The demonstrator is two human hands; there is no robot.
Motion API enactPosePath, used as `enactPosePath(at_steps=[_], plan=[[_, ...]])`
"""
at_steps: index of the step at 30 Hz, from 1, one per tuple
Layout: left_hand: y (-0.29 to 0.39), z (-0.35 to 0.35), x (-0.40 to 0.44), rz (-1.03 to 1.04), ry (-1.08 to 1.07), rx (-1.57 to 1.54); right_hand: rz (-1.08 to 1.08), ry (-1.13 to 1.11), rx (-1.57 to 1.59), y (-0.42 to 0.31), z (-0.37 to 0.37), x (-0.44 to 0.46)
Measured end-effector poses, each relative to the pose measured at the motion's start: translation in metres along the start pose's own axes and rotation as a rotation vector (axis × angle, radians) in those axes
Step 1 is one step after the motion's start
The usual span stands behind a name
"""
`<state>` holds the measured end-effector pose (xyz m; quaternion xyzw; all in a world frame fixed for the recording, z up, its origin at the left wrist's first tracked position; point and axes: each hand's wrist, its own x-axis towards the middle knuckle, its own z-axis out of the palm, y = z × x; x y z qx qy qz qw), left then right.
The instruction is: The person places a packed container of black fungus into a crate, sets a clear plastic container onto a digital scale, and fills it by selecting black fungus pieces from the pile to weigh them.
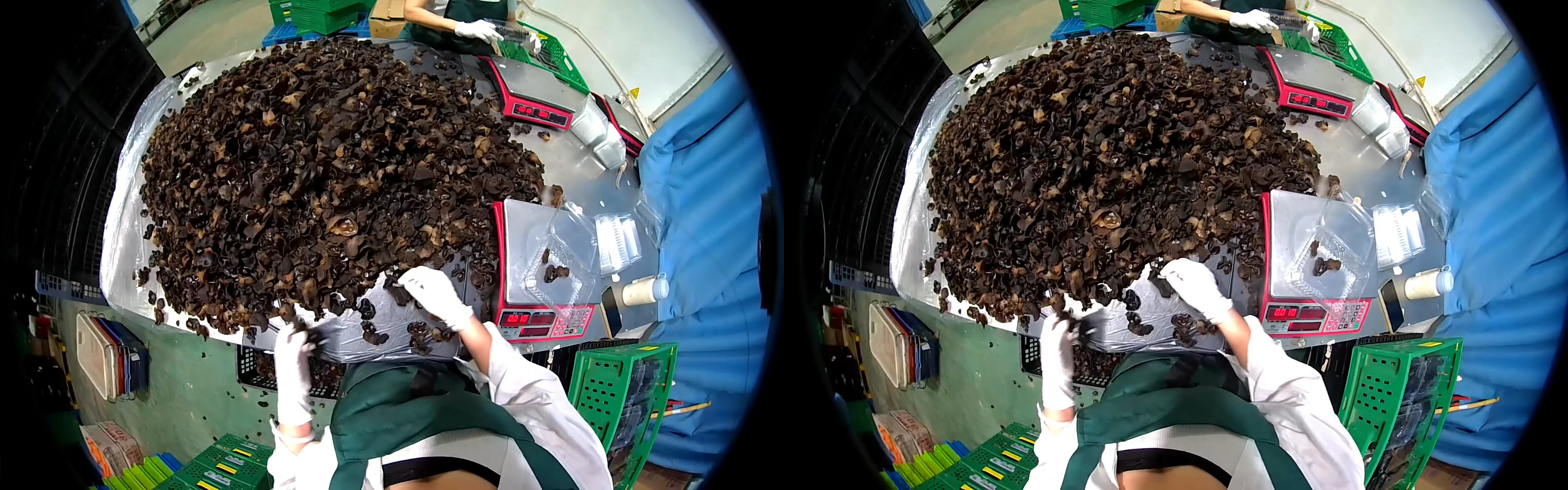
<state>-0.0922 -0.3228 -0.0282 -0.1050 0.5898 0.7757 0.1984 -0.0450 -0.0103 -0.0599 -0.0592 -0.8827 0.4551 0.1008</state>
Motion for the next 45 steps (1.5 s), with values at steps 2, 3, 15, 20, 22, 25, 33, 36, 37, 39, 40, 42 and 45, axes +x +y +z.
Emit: enactPosePath(at_steps=[2,3,15,20,22,25,33,36,37,39,40,42,45], plan=[[0.003,-0.037,-0.015,0.075,0.289,0.101,0.290,-0.121,0.458,0.002,-0.022,-0.006],[-0.011,-0.073,-0.014,0.141,0.324,0.388,0.332,-0.094,0.606,0.002,-0.029,-0.009],[-0.036,0.041,0.001,0.951,-0.464,1.223,-0.112,-0.108,-0.476,-0.024,0.033,-0.020],[-0.064,0.050,0.019,0.997,-0.584,1.272,0.657,-0.127,1.130,-0.020,0.004,-0.020],[-0.062,0.053,0.020,0.901,-0.476,1.065,0.793,-0.184,1.469,-0.015,-0.009,-0.025],[-0.057,0.056,0.019,0.319,-0.374,0.691,0.552,-0.124,1.556,-0.010,-0.006,-0.036],[-0.029,0.079,0.017,-0.357,-0.408,-0.453,0.591,0.024,1.712,-0.027,-0.004,-0.032],[-0.022,0.101,0.014,-0.105,-0.221,-0.221,0.107,-0.110,0.723,-0.034,0.001,-0.031],[-0.011,0.110,0.015,-0.025,-0.259,-0.140,0.243,-0.122,1.132,-0.037,0.002,-0.030],[0.005,0.120,0.011,0.212,-0.317,0.282,0.386,-0.184,1.775,-0.049,0.002,-0.024],[0.009,0.124,0.013,0.342,-0.368,0.452,0.526,-0.111,1.608,-0.042,0.015,-0.028],[0.021,0.134,0.010,0.517,-0.428,0.705,0.492,-0.231,2.017,-0.045,0.017,-0.024],[0.019,0.134,0.010,0.704,-0.389,0.730,0.484,-0.156,1.985,-0.059,0.013,-0.019]])
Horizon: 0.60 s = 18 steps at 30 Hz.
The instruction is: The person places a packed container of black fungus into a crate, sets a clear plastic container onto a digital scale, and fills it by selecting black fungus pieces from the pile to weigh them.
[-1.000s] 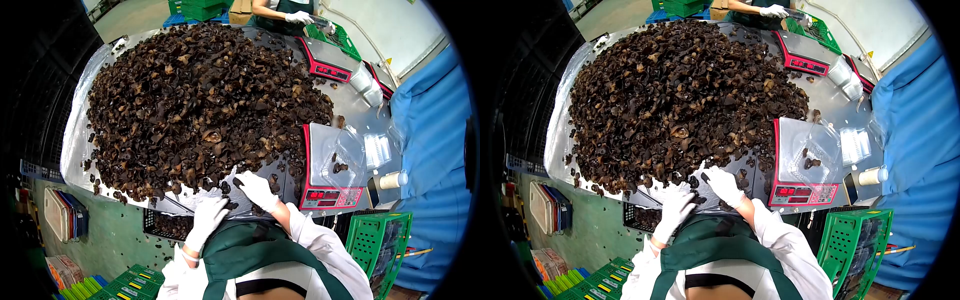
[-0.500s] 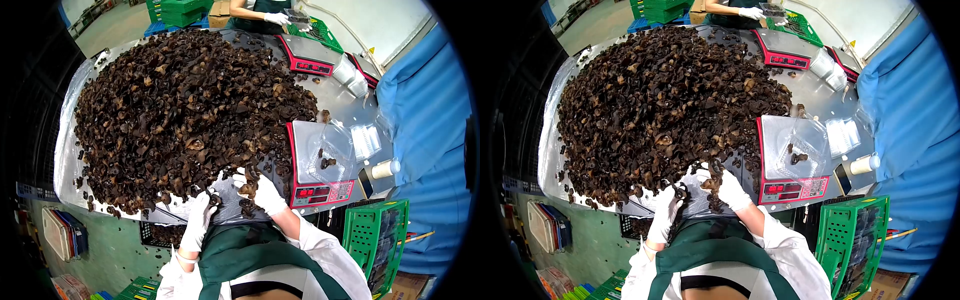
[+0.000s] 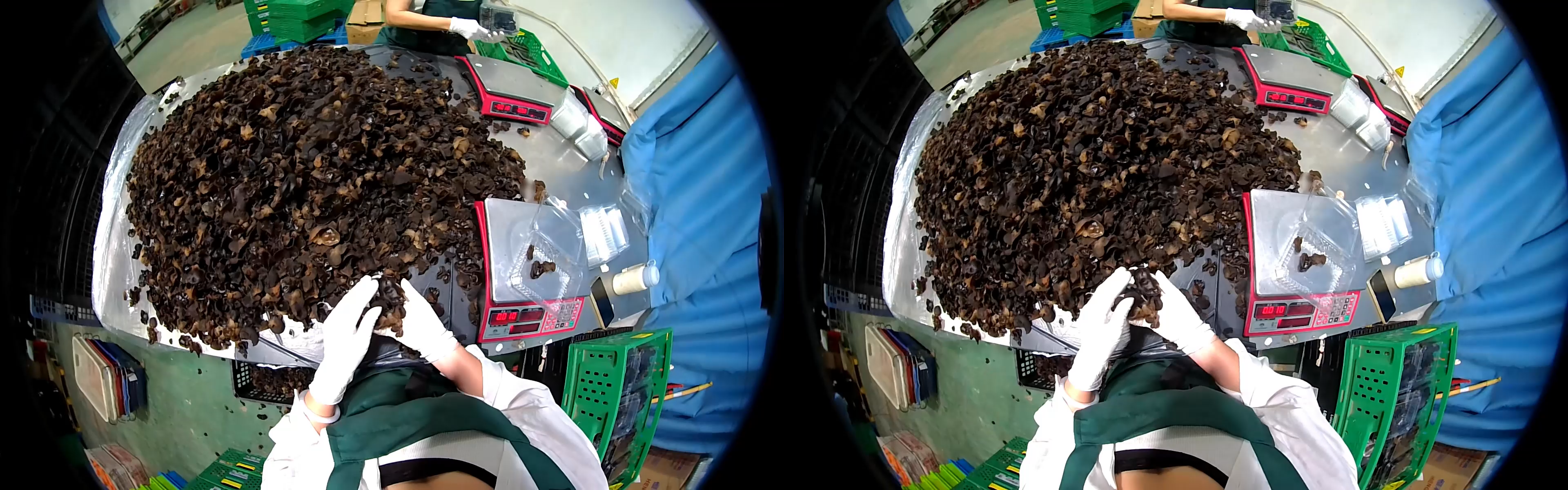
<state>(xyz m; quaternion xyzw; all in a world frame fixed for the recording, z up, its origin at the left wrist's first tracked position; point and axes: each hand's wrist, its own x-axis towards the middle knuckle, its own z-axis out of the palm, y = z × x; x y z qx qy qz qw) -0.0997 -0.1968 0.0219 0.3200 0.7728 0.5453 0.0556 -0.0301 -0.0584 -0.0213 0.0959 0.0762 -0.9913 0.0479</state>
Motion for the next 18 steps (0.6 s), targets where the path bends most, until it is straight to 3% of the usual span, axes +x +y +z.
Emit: enactPosePath(at_steps=[2,3,5,6,10,13,15,18], plan=[[-0.004,-0.005,-0.006,0.197,0.121,0.134,-0.093,0.121,-0.103,0.000,0.003,0.000],[-0.002,-0.009,-0.010,0.200,0.113,0.131,-0.101,0.123,-0.099,0.000,-0.002,0.000],[0.006,-0.017,-0.021,0.270,-0.095,0.271,-0.110,-0.020,-0.154,-0.001,-0.016,0.003],[0.006,-0.010,-0.027,0.233,-0.086,0.280,-0.223,0.271,-0.148,0.007,0.016,0.007],[-0.005,0.011,-0.028,0.196,-0.021,0.393,-0.278,0.190,-0.318,0.016,-0.002,0.013],[-0.014,0.015,-0.032,-0.144,-0.019,0.066,-0.348,0.296,-0.331,0.017,-0.008,0.016],[-0.017,0.015,-0.033,-0.097,0.022,0.061,-0.224,0.295,0.058,0.015,-0.004,0.015],[-0.008,0.012,-0.031,0.016,-0.032,0.110,-0.241,0.254,0.058,0.019,-0.005,0.015]])
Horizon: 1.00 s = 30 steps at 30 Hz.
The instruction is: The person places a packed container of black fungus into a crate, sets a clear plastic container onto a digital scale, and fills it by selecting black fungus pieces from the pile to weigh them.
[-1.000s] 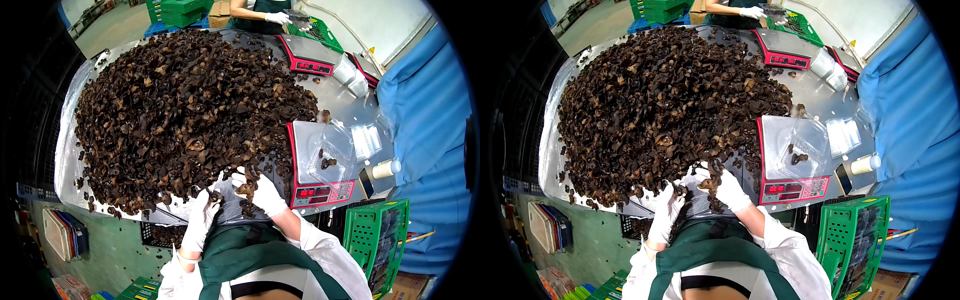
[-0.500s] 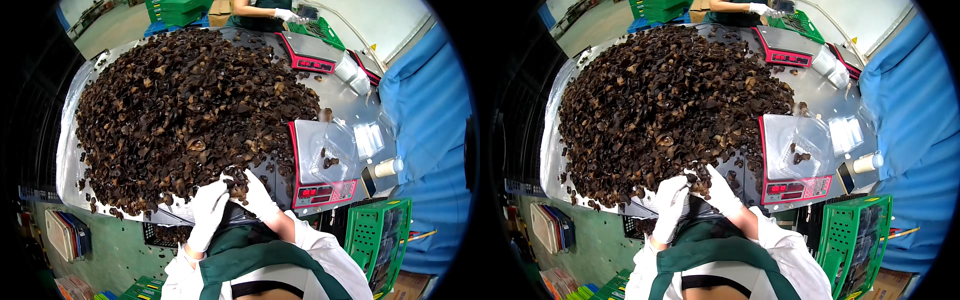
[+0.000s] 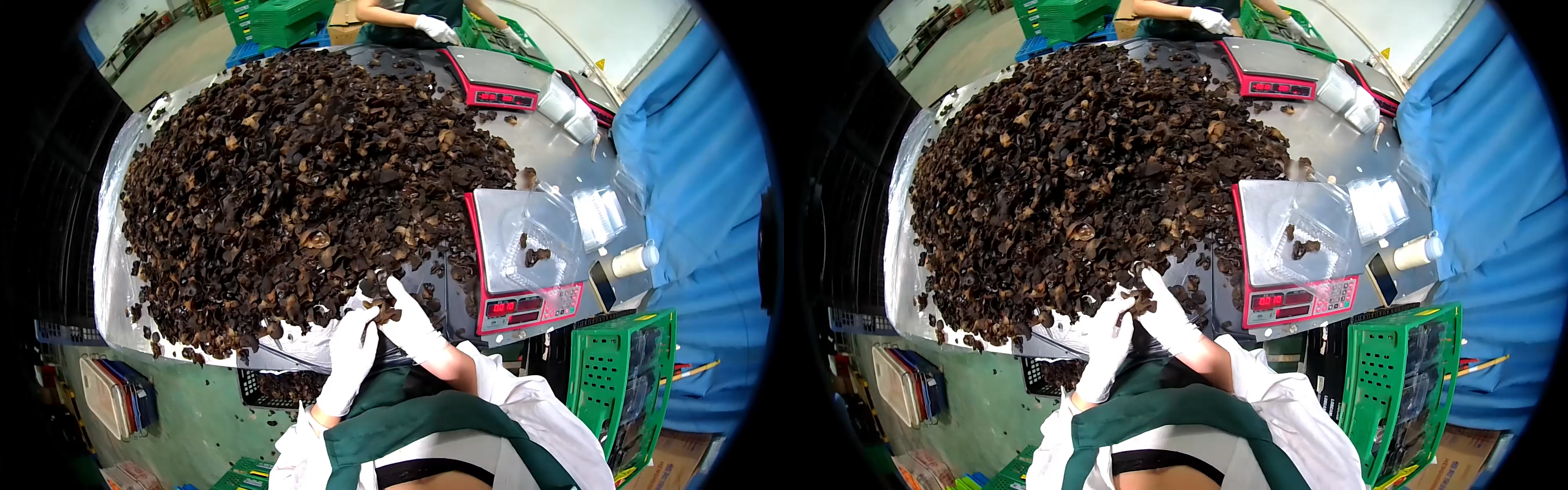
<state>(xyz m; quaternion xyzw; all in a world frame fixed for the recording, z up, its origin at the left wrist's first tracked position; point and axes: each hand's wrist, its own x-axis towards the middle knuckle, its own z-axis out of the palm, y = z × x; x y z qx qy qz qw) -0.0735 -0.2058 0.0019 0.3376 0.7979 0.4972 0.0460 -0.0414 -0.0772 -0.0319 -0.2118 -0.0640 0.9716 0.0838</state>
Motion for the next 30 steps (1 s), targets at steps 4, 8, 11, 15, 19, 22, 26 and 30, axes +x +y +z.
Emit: enactPosePath(at_steps=[4,8,11,15,19,22,26,30], plan=[[0.006,-0.003,0.000,-0.136,-0.081,-0.112,-0.095,-0.077,-0.100,-0.003,-0.002,-0.004],[0.014,-0.008,-0.003,-0.408,-0.207,-0.548,-0.077,0.025,-0.078,-0.009,-0.011,-0.004],[0.017,-0.017,-0.003,-0.568,-0.260,-0.696,-0.073,-0.070,-0.108,-0.022,-0.017,-0.006],[0.012,-0.040,-0.009,-0.623,-0.233,-0.679,-0.233,-0.010,-0.119,-0.077,0.015,-0.043],[-0.028,-0.074,-0.037,-0.612,-0.056,-0.571,-0.796,0.355,-0.966,-0.160,0.050,-0.098],[-0.065,-0.107,-0.070,-0.726,-0.003,-0.424,-1.052,0.565,-1.331,-0.201,0.052,-0.125],[-0.119,-0.142,-0.124,-0.703,-0.159,0.170,-1.138,0.645,-1.570,-0.259,-0.001,-0.130],[-0.095,-0.142,-0.123,-0.484,-0.174,0.712,-1.331,0.608,-1.932,-0.241,0.020,-0.133]])
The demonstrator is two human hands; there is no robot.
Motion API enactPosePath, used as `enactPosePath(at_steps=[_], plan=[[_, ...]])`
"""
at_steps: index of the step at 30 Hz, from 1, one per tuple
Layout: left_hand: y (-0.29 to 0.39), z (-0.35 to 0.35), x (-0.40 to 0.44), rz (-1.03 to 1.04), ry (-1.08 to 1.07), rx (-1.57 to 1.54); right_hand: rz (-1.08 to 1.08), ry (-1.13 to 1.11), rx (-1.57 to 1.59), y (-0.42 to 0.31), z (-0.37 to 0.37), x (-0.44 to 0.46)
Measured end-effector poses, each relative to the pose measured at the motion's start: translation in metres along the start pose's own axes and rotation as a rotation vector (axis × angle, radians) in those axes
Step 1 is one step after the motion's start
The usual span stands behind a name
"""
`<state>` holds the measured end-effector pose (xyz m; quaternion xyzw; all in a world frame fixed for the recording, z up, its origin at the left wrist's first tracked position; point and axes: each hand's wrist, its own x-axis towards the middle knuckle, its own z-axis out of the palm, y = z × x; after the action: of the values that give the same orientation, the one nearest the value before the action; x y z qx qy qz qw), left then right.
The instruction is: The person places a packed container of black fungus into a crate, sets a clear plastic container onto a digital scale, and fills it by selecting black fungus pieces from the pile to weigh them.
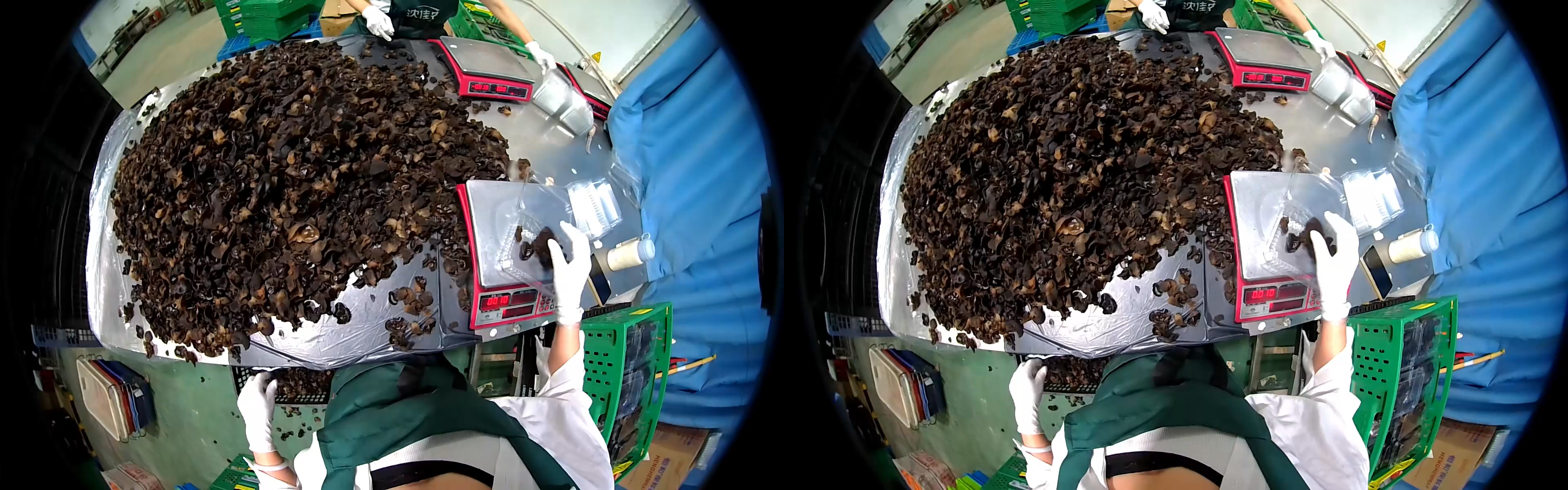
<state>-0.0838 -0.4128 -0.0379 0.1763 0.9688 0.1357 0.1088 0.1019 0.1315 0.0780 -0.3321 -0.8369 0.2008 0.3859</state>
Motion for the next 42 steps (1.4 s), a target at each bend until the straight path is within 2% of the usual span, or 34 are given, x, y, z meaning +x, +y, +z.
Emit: enactPosePath(at_steps=[1,2,3,4,5,6,7,8,9,12,13,17,19,21,23,25,26,27,31,32,33,37,39,42], plan=[[0.018,-0.005,0.006,0.054,0.035,-0.126,-0.088,0.007,-0.079,-0.015,0.003,-0.005],[0.035,-0.004,0.014,0.060,0.012,-0.113,0.003,-0.078,0.062,-0.034,0.012,-0.013],[0.059,-0.001,0.022,0.202,0.117,-0.283,-0.055,-0.173,0.080,-0.041,0.026,-0.022],[0.094,-0.011,0.031,0.268,0.032,-0.446,-0.051,-0.302,0.202,-0.050,0.043,-0.037],[0.117,-0.002,0.039,0.417,0.069,-0.517,-0.082,-0.486,0.197,-0.063,0.058,-0.050],[0.130,0.012,0.046,0.480,-0.032,-0.451,-0.035,-0.594,0.313,-0.065,0.076,-0.068],[0.146,0.030,0.054,0.586,-0.074,-0.572,-0.124,-0.683,0.253,-0.065,0.092,-0.080],[0.160,0.043,0.059,0.649,-0.149,-0.478,-0.111,-0.710,0.260,-0.061,0.107,-0.095],[0.172,0.061,0.064,0.771,-0.124,-0.490,-0.225,-0.705,0.223,-0.051,0.120,-0.106],[0.199,0.077,0.069,0.889,-0.209,-0.369,-0.309,-0.810,-0.093,-0.051,0.131,-0.121],[0.202,0.079,0.070,0.906,-0.251,-0.320,-0.305,-0.821,-0.110,-0.049,0.133,-0.125],[0.182,0.088,0.067,0.878,-0.196,-0.421,-0.314,-0.764,-0.028,-0.034,0.136,-0.134],[0.173,0.088,0.066,0.765,-0.045,-0.599,-0.307,-0.730,0.020,-0.033,0.136,-0.136],[0.165,0.084,0.069,0.606,-0.013,-0.593,0.255,-0.902,0.585,-0.040,0.143,-0.136],[0.158,0.074,0.071,0.450,0.016,-0.624,0.249,-0.823,0.689,-0.044,0.146,-0.131],[0.153,0.067,0.072,0.437,0.034,-0.616,-0.009,-0.662,0.481,-0.041,0.147,-0.124],[0.150,0.066,0.071,0.460,0.026,-0.582,-0.024,-0.618,0.460,-0.040,0.144,-0.123],[0.147,0.066,0.071,0.482,0.018,-0.547,0.142,-0.690,0.422,-0.049,0.134,-0.119],[0.137,0.066,0.064,0.575,0.084,-0.516,-0.149,-0.758,0.305,-0.052,0.111,-0.127],[0.135,0.065,0.062,0.574,0.083,-0.517,-0.287,-0.783,0.156,-0.054,0.108,-0.131],[0.134,0.061,0.059,0.515,0.106,-0.558,-0.301,-0.875,0.030,-0.063,0.101,-0.131],[0.123,0.060,0.055,0.370,0.266,-0.632,-0.383,-0.848,-0.048,-0.060,0.104,-0.162],[0.117,0.063,0.055,0.269,0.295,-0.665,-0.410,-0.728,0.050,-0.052,0.114,-0.168],[0.112,0.066,0.055,0.287,0.254,-0.544,-0.256,-0.632,0.263,-0.043,0.121,-0.160]])
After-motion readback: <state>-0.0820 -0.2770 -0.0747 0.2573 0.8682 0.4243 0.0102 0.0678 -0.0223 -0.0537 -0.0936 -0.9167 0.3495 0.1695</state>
